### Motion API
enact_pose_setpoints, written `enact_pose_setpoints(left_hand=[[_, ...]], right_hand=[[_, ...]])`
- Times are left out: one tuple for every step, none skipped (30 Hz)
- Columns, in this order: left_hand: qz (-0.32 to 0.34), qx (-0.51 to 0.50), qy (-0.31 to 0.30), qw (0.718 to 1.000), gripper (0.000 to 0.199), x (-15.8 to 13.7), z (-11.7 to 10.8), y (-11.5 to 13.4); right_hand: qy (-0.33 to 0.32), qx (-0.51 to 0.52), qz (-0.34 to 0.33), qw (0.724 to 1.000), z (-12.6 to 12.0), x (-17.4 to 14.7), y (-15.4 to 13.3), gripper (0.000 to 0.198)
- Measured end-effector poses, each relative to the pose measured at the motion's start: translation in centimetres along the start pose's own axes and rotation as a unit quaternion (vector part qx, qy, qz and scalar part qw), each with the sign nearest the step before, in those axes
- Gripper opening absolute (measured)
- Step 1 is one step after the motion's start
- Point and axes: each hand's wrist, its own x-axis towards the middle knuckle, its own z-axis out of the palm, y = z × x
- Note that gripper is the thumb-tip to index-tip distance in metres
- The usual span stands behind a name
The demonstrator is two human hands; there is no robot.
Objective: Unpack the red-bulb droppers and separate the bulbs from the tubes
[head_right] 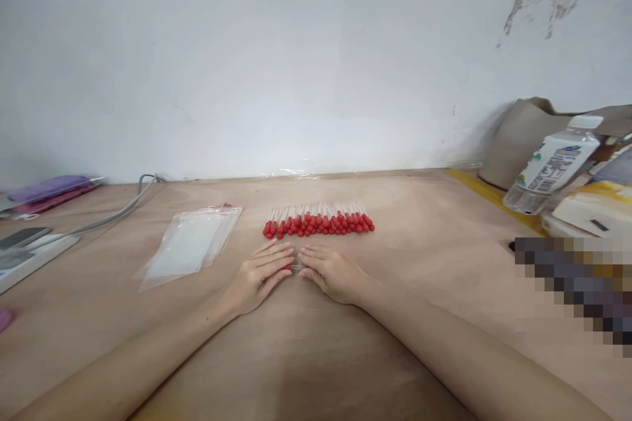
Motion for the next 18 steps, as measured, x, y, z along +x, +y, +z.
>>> enact_pose_setpoints(left_hand=[[-0.001, 0.001, 0.0, 1.0, 0.025, 0.07, 0.04, 0.05], [-0.004, 0.003, -0.003, 1.0, 0.026, 0.15, 0.08, 0.08], [-0.008, 0.006, -0.006, 1.0, 0.026, 0.24, 0.14, 0.09], [-0.013, 0.009, -0.01, 1.0, 0.027, 0.33, 0.21, 0.08], [-0.016, 0.012, -0.012, 1.0, 0.027, 0.42, 0.28, 0.05], [-0.017, 0.014, -0.014, 1.0, 0.028, 0.48, 0.36, 0.01], [-0.015, 0.015, -0.015, 1.0, 0.028, 0.52, 0.43, -0.05], [-0.012, 0.015, -0.015, 1.0, 0.027, 0.54, 0.49, -0.1], [-0.008, 0.014, -0.013, 1.0, 0.027, 0.53, 0.53, -0.15], [-0.003, 0.013, -0.01, 1.0, 0.027, 0.52, 0.56, -0.18], [0.002, 0.012, -0.003, 1.0, 0.027, 0.49, 0.57, -0.19], [0.007, 0.01, 0.004, 1.0, 0.027, 0.47, 0.58, -0.18], [0.011, 0.01, 0.011, 1.0, 0.026, 0.45, 0.59, -0.17], [0.015, 0.009, 0.017, 1.0, 0.026, 0.43, 0.6, -0.14], [0.018, 0.01, 0.021, 1.0, 0.025, 0.43, 0.61, -0.11], [0.019, 0.011, 0.022, 1.0, 0.025, 0.45, 0.63, -0.08], [0.017, 0.012, 0.019, 1.0, 0.025, 0.46, 0.65, -0.07], [0.015, 0.012, 0.015, 1.0, 0.025, 0.49, 0.67, -0.07]], right_hand=[[0.001, 0.003, 0.001, 1.0, 0.03, -0.01, -0.03, 0.034], [0.005, 0.004, 0.002, 1.0, 0.02, -0.03, -0.09, 0.033], [0.01, 0.001, 0.001, 1.0, -0.02, -0.05, -0.17, 0.032], [0.015, -0.004, -0.002, 1.0, -0.08, -0.06, -0.28, 0.032], [0.02, -0.013, -0.006, 1.0, -0.17, -0.08, -0.38, 0.032], [0.024, -0.024, -0.013, 0.999, -0.26, -0.08, -0.47, 0.032], [0.029, -0.035, -0.019, 0.999, -0.34, -0.07, -0.54, 0.031], [0.035, -0.045, -0.024, 0.998, -0.42, -0.05, -0.59, 0.031], [0.042, -0.053, -0.03, 0.997, -0.47, -0.02, -0.61, 0.031], [0.048, -0.058, -0.035, 0.997, -0.49, 0.02, -0.6, 0.032], [0.056, -0.061, -0.038, 0.996, -0.48, 0.05, -0.56, 0.033], [0.06, -0.061, -0.04, 0.996, -0.44, 0.08, -0.51, 0.034], [0.063, -0.058, -0.043, 0.995, -0.37, 0.09, -0.45, 0.035], [0.061, -0.055, -0.045, 0.996, -0.29, 0.09, -0.39, 0.035], [0.058, -0.053, -0.045, 0.996, -0.2, 0.08, -0.34, 0.035], [0.057, -0.052, -0.044, 0.996, -0.12, 0.05, -0.31, 0.033], [0.056, -0.053, -0.044, 0.996, -0.06, 0.02, -0.31, 0.032], [0.056, -0.055, -0.045, 0.996, -0.02, -0.01, -0.33, 0.032]])
